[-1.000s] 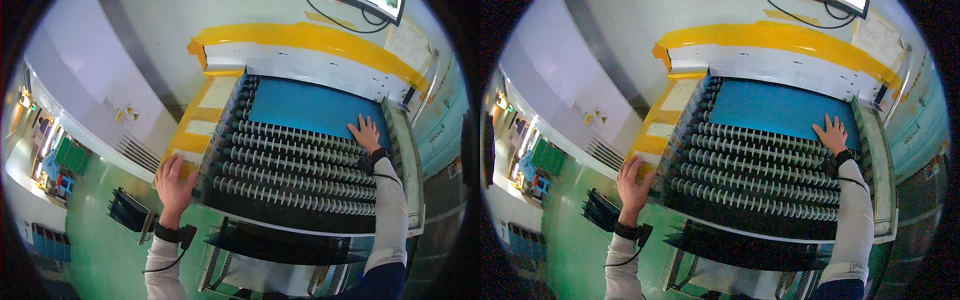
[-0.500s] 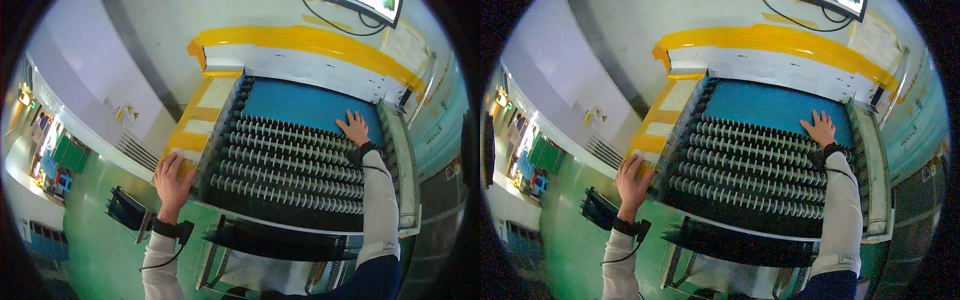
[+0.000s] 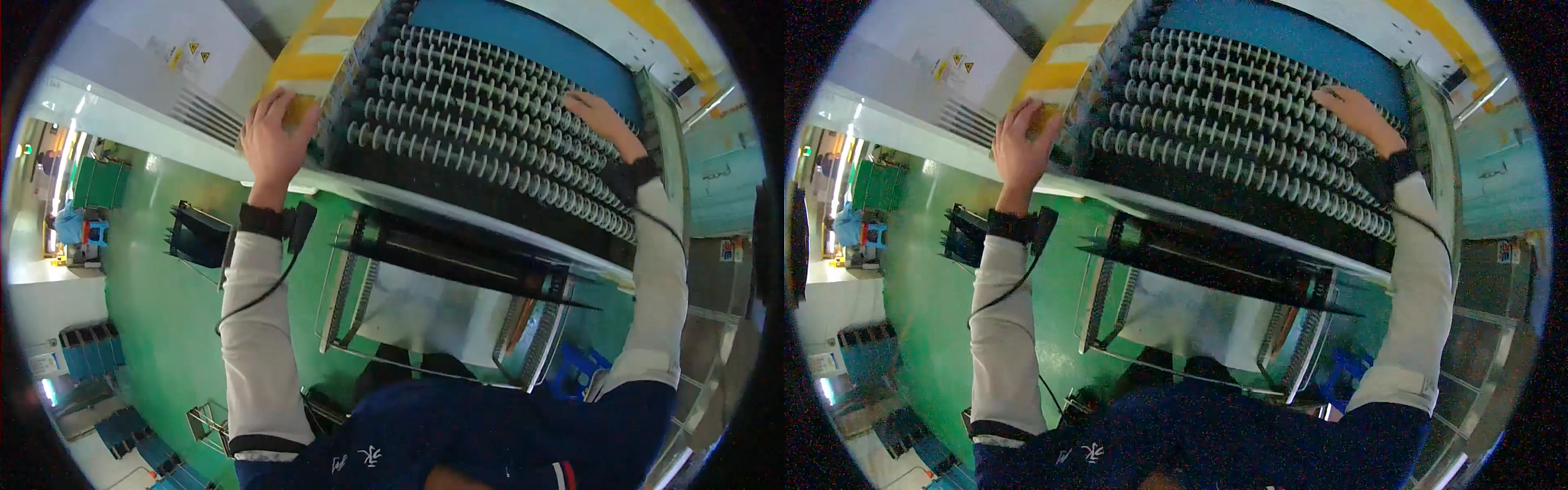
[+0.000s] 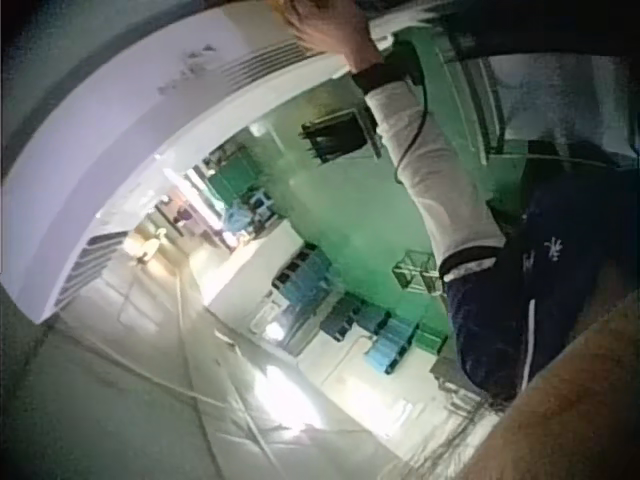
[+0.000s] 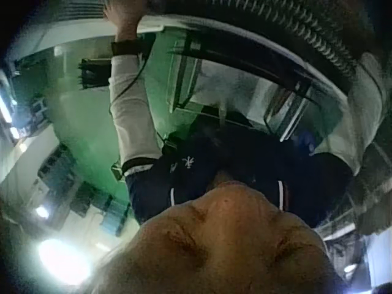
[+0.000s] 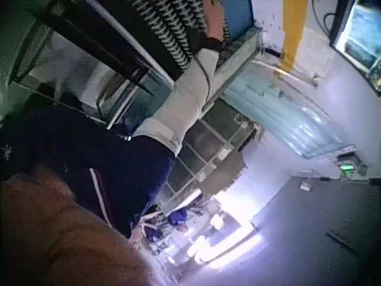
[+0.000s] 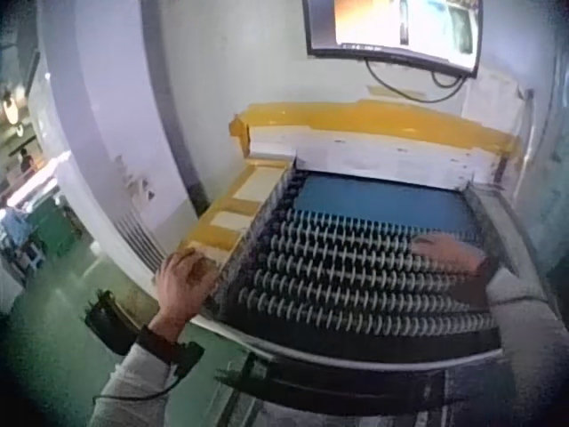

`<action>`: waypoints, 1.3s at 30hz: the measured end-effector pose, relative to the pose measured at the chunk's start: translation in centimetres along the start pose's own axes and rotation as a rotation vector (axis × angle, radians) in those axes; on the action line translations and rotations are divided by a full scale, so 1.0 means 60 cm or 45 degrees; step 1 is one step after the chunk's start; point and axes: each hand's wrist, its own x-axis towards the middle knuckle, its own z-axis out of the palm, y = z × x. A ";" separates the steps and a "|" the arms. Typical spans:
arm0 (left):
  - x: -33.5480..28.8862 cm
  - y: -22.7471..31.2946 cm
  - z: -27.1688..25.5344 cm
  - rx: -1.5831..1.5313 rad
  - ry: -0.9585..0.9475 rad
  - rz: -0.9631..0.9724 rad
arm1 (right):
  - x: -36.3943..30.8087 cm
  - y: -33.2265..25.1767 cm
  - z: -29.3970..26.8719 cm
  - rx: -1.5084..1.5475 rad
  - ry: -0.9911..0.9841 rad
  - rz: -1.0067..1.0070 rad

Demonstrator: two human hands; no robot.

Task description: Loading thin blue rectangular sheets into a processing machine one by one.

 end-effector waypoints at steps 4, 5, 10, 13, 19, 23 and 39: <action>0.000 -0.001 0.013 -0.035 0.063 0.013 | -0.185 -0.117 0.037 0.248 0.195 -0.289; -0.003 -0.007 0.012 -0.040 0.083 -0.007 | -0.224 -0.148 0.048 0.238 0.201 -0.377; -0.004 0.002 0.016 0.018 0.057 0.050 | -0.436 -0.261 0.124 0.223 0.137 -0.427; -0.033 0.001 0.012 -0.075 0.044 0.021 | -0.517 -0.288 0.191 0.146 0.130 -0.334; -0.256 0.119 -0.088 -0.771 -0.319 0.529 | -0.613 -0.283 0.267 0.066 0.260 -0.116; -0.345 0.126 -0.098 -0.766 -0.548 0.584 | -0.626 -0.278 0.288 -0.003 0.243 -0.132; -0.347 0.140 -0.042 -0.539 -0.696 0.661 | -0.525 -0.239 0.359 -0.257 0.091 0.000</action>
